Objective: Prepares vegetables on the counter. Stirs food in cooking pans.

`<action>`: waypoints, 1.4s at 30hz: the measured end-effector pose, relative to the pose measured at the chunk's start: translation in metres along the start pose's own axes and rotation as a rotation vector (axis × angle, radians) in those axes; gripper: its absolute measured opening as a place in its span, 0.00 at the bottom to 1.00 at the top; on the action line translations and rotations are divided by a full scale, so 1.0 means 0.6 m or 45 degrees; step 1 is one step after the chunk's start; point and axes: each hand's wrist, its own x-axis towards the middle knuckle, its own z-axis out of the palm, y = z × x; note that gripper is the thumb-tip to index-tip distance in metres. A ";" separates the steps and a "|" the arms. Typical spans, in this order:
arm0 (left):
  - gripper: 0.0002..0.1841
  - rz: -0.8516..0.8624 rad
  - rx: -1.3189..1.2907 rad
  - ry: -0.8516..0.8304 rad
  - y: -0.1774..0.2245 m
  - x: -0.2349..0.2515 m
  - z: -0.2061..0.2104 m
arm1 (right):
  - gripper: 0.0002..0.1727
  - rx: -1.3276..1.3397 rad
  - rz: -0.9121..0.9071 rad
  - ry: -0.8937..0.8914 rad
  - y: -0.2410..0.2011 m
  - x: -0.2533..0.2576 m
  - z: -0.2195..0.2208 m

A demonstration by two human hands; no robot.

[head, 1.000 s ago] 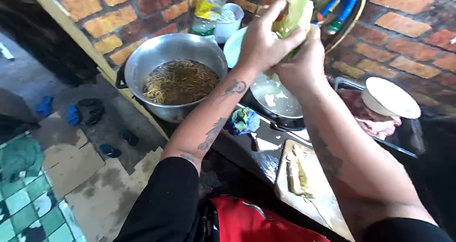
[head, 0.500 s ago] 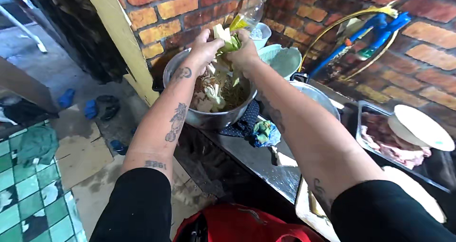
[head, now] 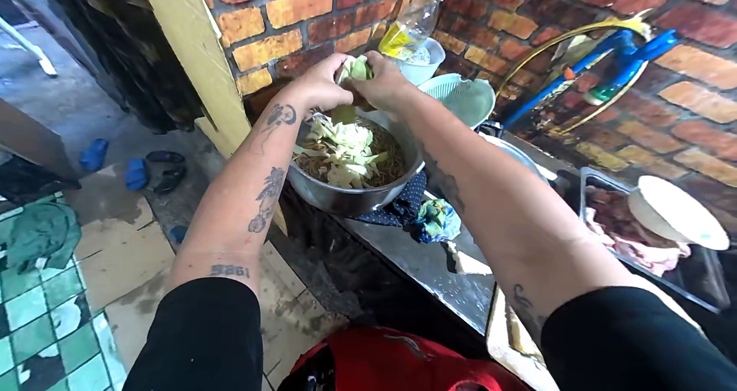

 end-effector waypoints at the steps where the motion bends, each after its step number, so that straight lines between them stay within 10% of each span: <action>1: 0.35 0.005 -0.037 0.039 -0.005 0.000 0.002 | 0.25 -0.132 -0.019 0.008 -0.008 -0.004 -0.001; 5: 0.20 -0.025 0.230 0.136 -0.016 0.005 -0.003 | 0.28 -0.476 -0.041 0.265 -0.023 -0.018 -0.009; 8: 0.17 -0.054 0.609 -0.046 0.006 -0.007 -0.006 | 0.41 -0.555 0.149 0.057 -0.021 -0.033 -0.020; 11: 0.19 -0.121 0.910 -0.112 0.030 -0.016 0.004 | 0.34 -0.556 0.286 -0.315 -0.003 -0.043 -0.031; 13: 0.11 -0.049 1.003 0.029 0.044 -0.018 0.013 | 0.20 -0.575 0.192 -0.136 0.001 -0.052 -0.037; 16: 0.19 0.089 0.984 0.057 0.068 -0.022 0.027 | 0.13 -0.525 0.039 0.128 0.005 -0.075 -0.035; 19: 0.41 0.157 1.046 -0.001 0.059 -0.014 0.040 | 0.18 -0.496 -0.109 -0.083 0.029 -0.137 -0.037; 23: 0.34 0.452 0.826 0.055 -0.011 0.007 0.054 | 0.17 -0.237 -0.411 -0.027 0.086 -0.315 -0.120; 26: 0.38 0.504 0.428 0.084 0.005 -0.061 0.141 | 0.19 -0.100 -0.294 0.106 0.158 -0.500 -0.245; 30: 0.35 0.640 0.421 -0.403 0.091 -0.185 0.304 | 0.32 -0.139 0.376 0.368 0.272 -0.741 -0.323; 34: 0.51 0.559 0.448 -0.873 0.115 -0.241 0.519 | 0.48 -0.122 0.615 0.713 0.365 -0.893 -0.212; 37: 0.48 0.639 0.306 -0.839 0.122 -0.259 0.647 | 0.61 -0.082 0.502 0.941 0.430 -0.937 -0.109; 42: 0.34 0.549 0.167 -0.613 0.125 -0.278 0.782 | 0.46 -0.014 0.471 1.182 0.458 -0.900 -0.027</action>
